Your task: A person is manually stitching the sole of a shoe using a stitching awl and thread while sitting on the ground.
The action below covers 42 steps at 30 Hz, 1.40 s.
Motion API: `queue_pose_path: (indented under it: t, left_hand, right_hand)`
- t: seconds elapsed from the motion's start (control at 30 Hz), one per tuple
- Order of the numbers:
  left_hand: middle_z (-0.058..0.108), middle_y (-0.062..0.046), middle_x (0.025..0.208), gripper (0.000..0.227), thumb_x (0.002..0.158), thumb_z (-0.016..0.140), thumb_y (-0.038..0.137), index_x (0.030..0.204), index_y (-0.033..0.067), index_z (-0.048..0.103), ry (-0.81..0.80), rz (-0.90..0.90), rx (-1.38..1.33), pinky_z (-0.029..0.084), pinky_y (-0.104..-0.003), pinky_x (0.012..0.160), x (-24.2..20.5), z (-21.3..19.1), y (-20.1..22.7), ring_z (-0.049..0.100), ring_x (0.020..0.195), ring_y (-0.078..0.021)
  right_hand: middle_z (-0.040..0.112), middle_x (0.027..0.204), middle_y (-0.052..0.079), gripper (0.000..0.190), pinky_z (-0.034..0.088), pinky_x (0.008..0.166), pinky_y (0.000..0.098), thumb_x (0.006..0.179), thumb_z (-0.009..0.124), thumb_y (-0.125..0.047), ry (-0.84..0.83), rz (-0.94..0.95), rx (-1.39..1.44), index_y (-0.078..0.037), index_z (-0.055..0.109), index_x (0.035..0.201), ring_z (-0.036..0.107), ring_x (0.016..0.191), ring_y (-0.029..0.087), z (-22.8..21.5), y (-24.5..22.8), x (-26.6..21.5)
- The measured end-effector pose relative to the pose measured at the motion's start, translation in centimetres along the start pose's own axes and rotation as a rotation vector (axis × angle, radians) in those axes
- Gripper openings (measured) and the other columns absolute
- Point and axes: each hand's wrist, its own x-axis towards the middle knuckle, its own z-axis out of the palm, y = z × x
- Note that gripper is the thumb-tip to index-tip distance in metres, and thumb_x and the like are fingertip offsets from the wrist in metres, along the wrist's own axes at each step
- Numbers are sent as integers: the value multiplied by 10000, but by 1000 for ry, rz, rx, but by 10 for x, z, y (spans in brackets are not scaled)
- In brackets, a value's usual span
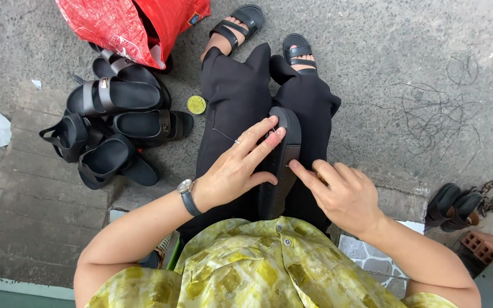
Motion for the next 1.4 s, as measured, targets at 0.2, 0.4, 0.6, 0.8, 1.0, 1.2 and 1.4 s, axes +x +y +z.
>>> queue_pose_path:
  t: [0.2,0.4,0.6,0.8,1.0,1.2,1.4]
  left_hand:
    - [400,-221,1421,942,638,847,314,1425,59,398,82,66,-34,437,-450,1064,6,7,-17,417,1319,-411]
    - [480,-236,1174,769,689,792,406,1263,-31,525,223,97,239,576,-423,807,-12,10,-4,593,1001,-372]
    - [590,-181,1141,135,925,588,72,990,-16,666,88,-265,-954,544,-188,456,-22,-15,34,697,808,-217]
    - [606,-108,785,243,829,650,18,1041,7,532,83,-442,-508,446,-216,378,-25,24,-11,628,589,-158]
    - [510,-19,580,195,776,672,81,936,110,564,135,-398,-257,438,-284,373,-8,24,15,596,493,-217]
    - [372,-25,755,366,957,502,-64,1293,74,550,85,274,356,358,-330,453,-4,27,20,394,636,-208]
    - [425,-19,677,135,873,641,38,749,88,621,350,476,460,370,-226,473,-12,23,23,423,548,-148]
  right_hand:
    - [458,917,33,416,459,457,258,850,469,-125,98,-42,73,-115,517,1262,582,661,179,53,-6,-4]
    - [512,900,63,313,521,449,309,874,607,-109,165,49,232,-83,539,1178,642,652,229,37,-9,4]
    - [622,929,93,403,514,498,302,833,689,-138,235,99,352,-47,574,1208,641,698,238,46,-13,-5]
    - [645,988,129,295,538,526,284,843,660,-63,312,89,273,-46,680,1137,652,704,207,23,-12,6]
    - [494,988,68,395,511,501,285,857,462,-121,76,23,-57,-204,602,1217,575,654,126,-15,10,-5]
    - [540,1018,5,463,363,255,223,834,596,-46,-246,-11,54,-325,573,1203,433,380,79,-35,19,-11]
    - [511,967,-7,239,506,527,254,905,472,-193,104,-8,85,-193,613,1098,564,505,105,12,8,-11]
